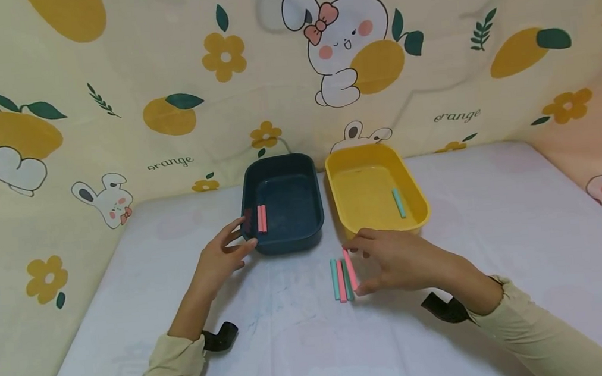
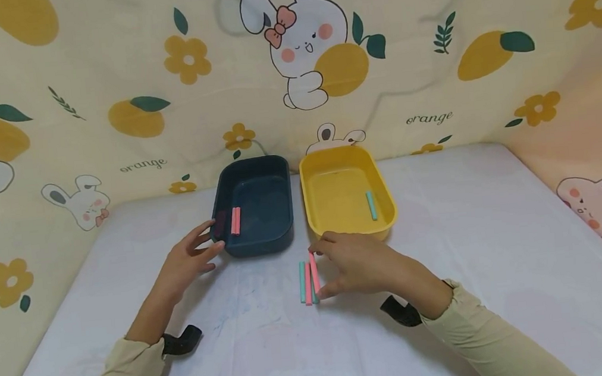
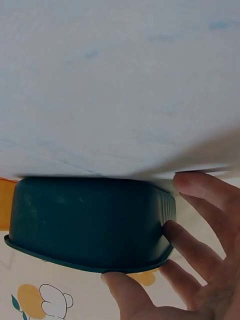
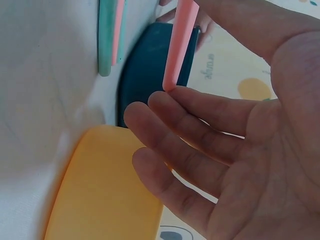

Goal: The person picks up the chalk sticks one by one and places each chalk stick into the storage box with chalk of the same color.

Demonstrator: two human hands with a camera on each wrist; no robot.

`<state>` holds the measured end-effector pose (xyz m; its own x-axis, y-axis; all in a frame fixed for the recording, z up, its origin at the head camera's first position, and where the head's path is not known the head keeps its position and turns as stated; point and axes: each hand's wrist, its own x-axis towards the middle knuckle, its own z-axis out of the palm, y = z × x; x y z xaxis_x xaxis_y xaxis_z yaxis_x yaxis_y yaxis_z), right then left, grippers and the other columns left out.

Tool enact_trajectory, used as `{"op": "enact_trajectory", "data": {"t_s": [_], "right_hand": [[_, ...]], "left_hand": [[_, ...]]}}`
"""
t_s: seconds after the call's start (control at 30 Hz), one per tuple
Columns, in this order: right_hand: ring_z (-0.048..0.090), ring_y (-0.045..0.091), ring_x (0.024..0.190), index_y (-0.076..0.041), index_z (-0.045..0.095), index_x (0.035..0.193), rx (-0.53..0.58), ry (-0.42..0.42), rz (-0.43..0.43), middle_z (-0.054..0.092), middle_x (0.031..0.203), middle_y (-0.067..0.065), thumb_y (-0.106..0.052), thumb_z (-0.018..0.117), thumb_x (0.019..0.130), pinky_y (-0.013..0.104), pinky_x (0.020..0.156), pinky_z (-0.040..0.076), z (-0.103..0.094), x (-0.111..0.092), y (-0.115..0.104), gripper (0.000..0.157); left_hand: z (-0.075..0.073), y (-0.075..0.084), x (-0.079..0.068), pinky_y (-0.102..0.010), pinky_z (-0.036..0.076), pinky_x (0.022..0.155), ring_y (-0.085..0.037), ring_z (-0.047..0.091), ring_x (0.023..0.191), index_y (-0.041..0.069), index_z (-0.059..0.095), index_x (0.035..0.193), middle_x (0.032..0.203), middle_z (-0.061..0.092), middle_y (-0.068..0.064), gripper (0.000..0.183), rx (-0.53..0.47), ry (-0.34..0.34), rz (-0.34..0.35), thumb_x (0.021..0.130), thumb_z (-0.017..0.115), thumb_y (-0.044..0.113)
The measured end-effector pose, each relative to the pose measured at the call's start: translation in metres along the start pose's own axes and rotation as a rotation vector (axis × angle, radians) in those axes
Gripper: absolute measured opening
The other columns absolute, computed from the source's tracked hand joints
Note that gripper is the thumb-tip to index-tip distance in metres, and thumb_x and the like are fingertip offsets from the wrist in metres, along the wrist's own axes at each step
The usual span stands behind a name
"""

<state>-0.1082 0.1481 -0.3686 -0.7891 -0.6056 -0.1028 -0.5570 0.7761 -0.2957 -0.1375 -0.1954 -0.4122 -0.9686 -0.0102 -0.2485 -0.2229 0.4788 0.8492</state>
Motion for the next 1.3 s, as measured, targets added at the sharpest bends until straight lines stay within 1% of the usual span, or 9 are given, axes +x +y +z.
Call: {"op": "enact_trajectory", "data": {"t_s": [0.07, 0.17, 0.37, 0.57, 0.73, 0.87, 1.1, 1.3], "right_hand": [[0.057, 0.004, 0.086, -0.017, 0.061, 0.132, 0.005, 0.01, -0.013, 0.062, 0.113, -0.004, -0.055, 0.083, 0.073, 0.024, 0.072, 0.05, 0.0, -0.001, 0.0, 0.074], [0.059, 0.005, 0.087, -0.016, 0.061, 0.132, 0.02, 0.024, -0.024, 0.062, 0.111, -0.004, -0.054, 0.083, 0.073, 0.023, 0.072, 0.051, 0.0, -0.001, 0.0, 0.073], [0.065, 0.012, 0.098, -0.018, 0.059, 0.136, 0.06, 0.03, -0.015, 0.062, 0.113, -0.004, -0.056, 0.081, 0.075, 0.028, 0.078, 0.053, 0.0, 0.003, 0.001, 0.075], [0.065, 0.013, 0.1, -0.017, 0.057, 0.138, 0.075, 0.071, -0.044, 0.062, 0.119, -0.002, -0.058, 0.079, 0.076, 0.029, 0.079, 0.054, -0.001, 0.009, -0.001, 0.078], [0.064, 0.015, 0.103, -0.017, 0.056, 0.139, 0.104, 0.106, -0.058, 0.062, 0.122, -0.001, -0.057, 0.08, 0.076, 0.031, 0.083, 0.055, -0.006, 0.014, -0.004, 0.078], [0.064, 0.016, 0.105, -0.017, 0.055, 0.14, 0.121, 0.104, -0.063, 0.062, 0.122, -0.001, -0.057, 0.078, 0.077, 0.033, 0.086, 0.054, -0.011, 0.02, -0.005, 0.078], [0.064, 0.017, 0.103, -0.018, 0.055, 0.14, 0.135, 0.083, -0.07, 0.063, 0.116, -0.001, -0.065, 0.074, 0.077, 0.032, 0.084, 0.053, -0.018, 0.032, -0.007, 0.082], [0.063, 0.019, 0.103, -0.018, 0.055, 0.141, 0.122, 0.066, -0.055, 0.063, 0.116, 0.001, -0.062, 0.076, 0.077, 0.032, 0.084, 0.052, -0.021, 0.043, -0.008, 0.08]], "left_hand": [[0.001, 0.0, 0.0, -0.041, 0.057, 0.095, -0.031, 0.055, 0.133, 0.039, 0.035, 0.153, 0.158, 0.041, -0.008, 0.068, 0.005, 0.008, -0.009, 0.093, 0.068, 0.042], [0.001, 0.0, 0.0, -0.041, 0.057, 0.095, -0.031, 0.055, 0.133, 0.04, 0.035, 0.153, 0.157, 0.042, -0.009, 0.068, 0.0, 0.013, -0.014, 0.093, 0.068, 0.042], [0.002, -0.001, -0.002, -0.042, 0.057, 0.096, -0.031, 0.055, 0.133, 0.04, 0.038, 0.151, 0.156, 0.044, -0.009, 0.067, -0.037, 0.026, -0.038, 0.092, 0.07, 0.04], [0.002, 0.0, -0.002, -0.042, 0.056, 0.096, -0.03, 0.055, 0.132, 0.04, 0.039, 0.15, 0.156, 0.044, -0.008, 0.066, -0.056, 0.04, -0.056, 0.092, 0.07, 0.04], [0.003, 0.003, -0.002, -0.042, 0.056, 0.096, -0.031, 0.055, 0.132, 0.04, 0.039, 0.151, 0.155, 0.045, -0.008, 0.065, -0.061, 0.05, -0.063, 0.093, 0.07, 0.039], [0.004, 0.004, -0.002, -0.042, 0.056, 0.096, -0.03, 0.056, 0.131, 0.04, 0.039, 0.151, 0.155, 0.046, -0.008, 0.065, -0.062, 0.051, -0.062, 0.093, 0.069, 0.039], [0.005, 0.003, -0.002, -0.042, 0.057, 0.095, -0.03, 0.057, 0.131, 0.041, 0.04, 0.15, 0.154, 0.046, -0.007, 0.066, -0.057, 0.054, -0.061, 0.092, 0.07, 0.04], [0.004, 0.001, 0.0, -0.042, 0.056, 0.096, -0.03, 0.056, 0.132, 0.041, 0.039, 0.15, 0.155, 0.046, -0.007, 0.066, -0.057, 0.054, -0.062, 0.092, 0.07, 0.04]]}}
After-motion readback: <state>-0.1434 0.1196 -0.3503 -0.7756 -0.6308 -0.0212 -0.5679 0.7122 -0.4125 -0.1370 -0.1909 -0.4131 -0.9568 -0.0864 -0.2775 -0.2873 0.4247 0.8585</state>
